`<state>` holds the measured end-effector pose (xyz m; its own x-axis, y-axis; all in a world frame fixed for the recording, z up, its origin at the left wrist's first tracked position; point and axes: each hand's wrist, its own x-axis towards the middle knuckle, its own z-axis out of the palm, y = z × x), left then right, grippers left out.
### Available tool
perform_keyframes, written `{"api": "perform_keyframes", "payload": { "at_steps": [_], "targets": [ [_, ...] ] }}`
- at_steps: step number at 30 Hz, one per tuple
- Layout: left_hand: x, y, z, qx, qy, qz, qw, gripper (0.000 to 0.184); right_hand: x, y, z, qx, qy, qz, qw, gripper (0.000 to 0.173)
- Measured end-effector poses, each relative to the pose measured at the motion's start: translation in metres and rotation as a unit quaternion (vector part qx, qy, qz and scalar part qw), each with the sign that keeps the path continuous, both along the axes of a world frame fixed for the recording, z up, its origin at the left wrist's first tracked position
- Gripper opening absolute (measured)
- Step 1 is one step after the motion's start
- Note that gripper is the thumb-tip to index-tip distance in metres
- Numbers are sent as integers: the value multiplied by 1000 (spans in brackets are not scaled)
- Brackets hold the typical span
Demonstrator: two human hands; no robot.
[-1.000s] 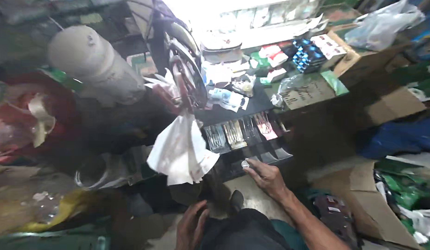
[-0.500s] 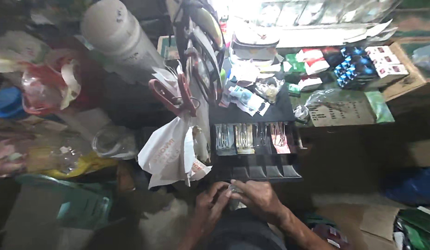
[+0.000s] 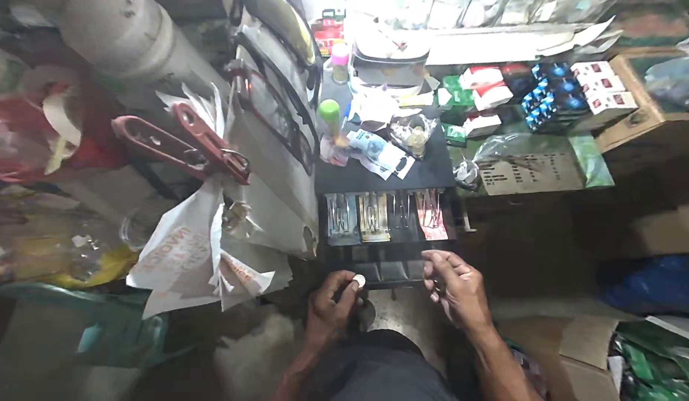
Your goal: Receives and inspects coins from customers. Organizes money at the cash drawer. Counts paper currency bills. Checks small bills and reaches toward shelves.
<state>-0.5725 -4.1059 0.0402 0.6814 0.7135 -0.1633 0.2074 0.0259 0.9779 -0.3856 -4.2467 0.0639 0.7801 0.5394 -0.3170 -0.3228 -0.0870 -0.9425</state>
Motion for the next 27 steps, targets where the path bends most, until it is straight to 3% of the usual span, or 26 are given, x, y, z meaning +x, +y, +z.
{"api": "perform_keyframes", "payload": {
  "at_steps": [11, 16, 21, 24, 27],
  "targets": [
    [22, 24, -11, 89, -7, 2, 996, 18, 25, -14, -18, 77, 130, -124, 981, 42],
    [27, 28, -17, 115, 23, -18, 993, 18, 31, -12, -34, 88, 152, -116, 978, 51],
    [44, 23, -4, 77, 68, -55, 993, 22, 33, -10, -42, 108, 151, -122, 975, 56],
    [59, 19, 2, 46, 89, -74, 992, 23, 33, -12, -46, 127, 137, -110, 976, 54],
    [67, 17, 1, 23, 98, -86, 991, 23, 31, -15, -49, 110, 85, -85, 987, 37]
  ]
}}
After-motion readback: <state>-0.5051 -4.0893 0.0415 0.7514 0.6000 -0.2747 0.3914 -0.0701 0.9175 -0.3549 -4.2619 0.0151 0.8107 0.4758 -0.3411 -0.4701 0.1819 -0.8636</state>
